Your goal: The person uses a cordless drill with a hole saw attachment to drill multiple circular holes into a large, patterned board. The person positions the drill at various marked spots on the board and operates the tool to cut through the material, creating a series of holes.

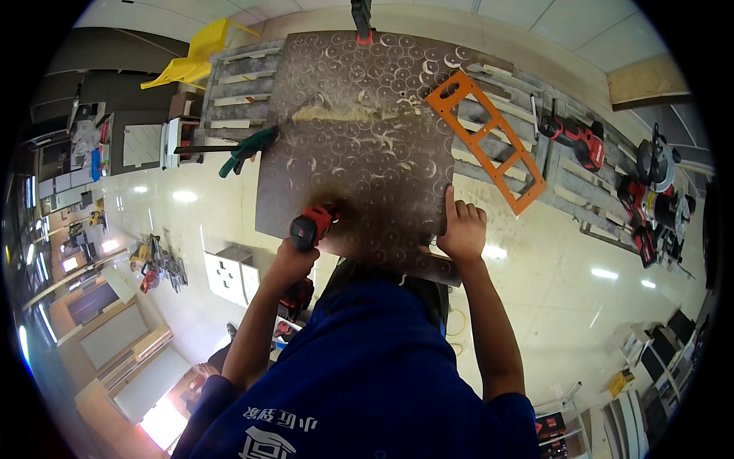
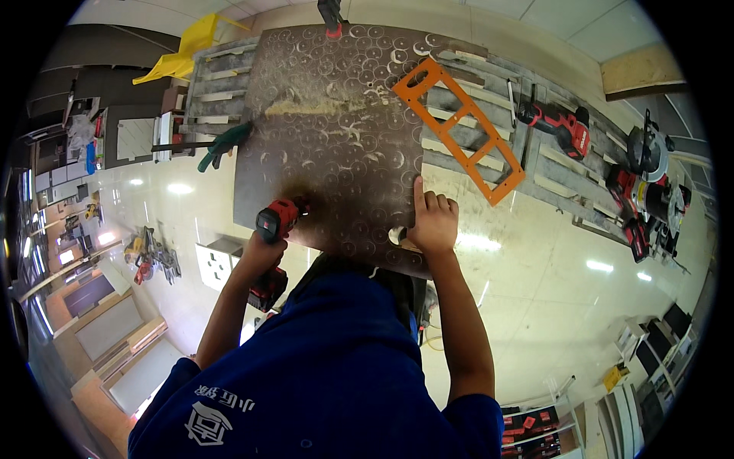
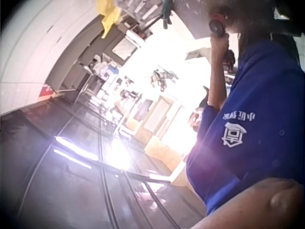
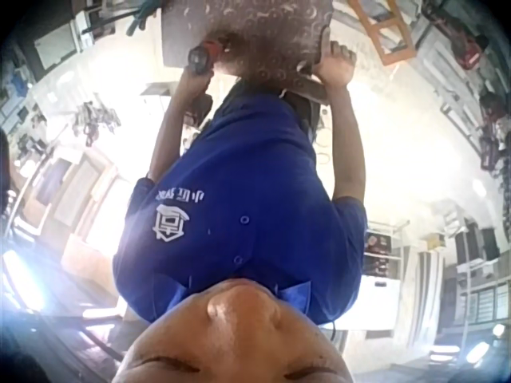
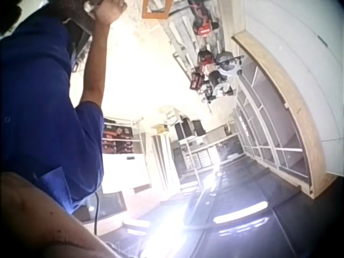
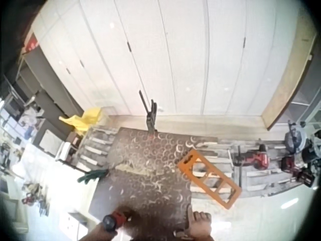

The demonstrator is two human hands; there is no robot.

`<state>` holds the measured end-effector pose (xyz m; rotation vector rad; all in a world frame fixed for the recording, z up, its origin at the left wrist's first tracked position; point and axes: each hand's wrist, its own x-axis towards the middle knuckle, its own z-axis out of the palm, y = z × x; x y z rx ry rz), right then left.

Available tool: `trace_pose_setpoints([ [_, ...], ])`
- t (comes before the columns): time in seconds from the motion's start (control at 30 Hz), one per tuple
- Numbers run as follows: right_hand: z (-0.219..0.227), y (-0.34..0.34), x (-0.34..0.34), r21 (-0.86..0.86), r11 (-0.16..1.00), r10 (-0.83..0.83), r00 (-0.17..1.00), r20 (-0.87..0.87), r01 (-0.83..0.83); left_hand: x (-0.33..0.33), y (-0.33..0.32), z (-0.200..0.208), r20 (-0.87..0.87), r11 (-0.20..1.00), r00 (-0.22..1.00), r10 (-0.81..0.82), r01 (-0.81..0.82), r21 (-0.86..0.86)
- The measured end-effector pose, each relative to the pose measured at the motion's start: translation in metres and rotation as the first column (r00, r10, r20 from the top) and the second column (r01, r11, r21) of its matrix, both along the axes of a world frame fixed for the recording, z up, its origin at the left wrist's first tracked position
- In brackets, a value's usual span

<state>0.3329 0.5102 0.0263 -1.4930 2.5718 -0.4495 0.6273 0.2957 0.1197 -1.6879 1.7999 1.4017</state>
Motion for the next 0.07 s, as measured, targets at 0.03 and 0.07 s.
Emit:
trace_pose_setpoints([
  [0.03, -0.0005, -0.0005, 0.0011, -0.006, 1.000, -0.004, 1.000, 0.000, 0.004, 0.0012, -0.0004, 0.0006, -0.016, 1.000, 1.000, -0.005, 0.004, -0.024],
  [0.07, -0.0012, -0.0001, 0.0024, -0.012, 1.000, -0.007, 1.000, -0.001, 0.007, 0.0030, 0.0001, 0.0004, -0.033, 0.999, 0.999, -0.010, 0.008, -0.048],
])
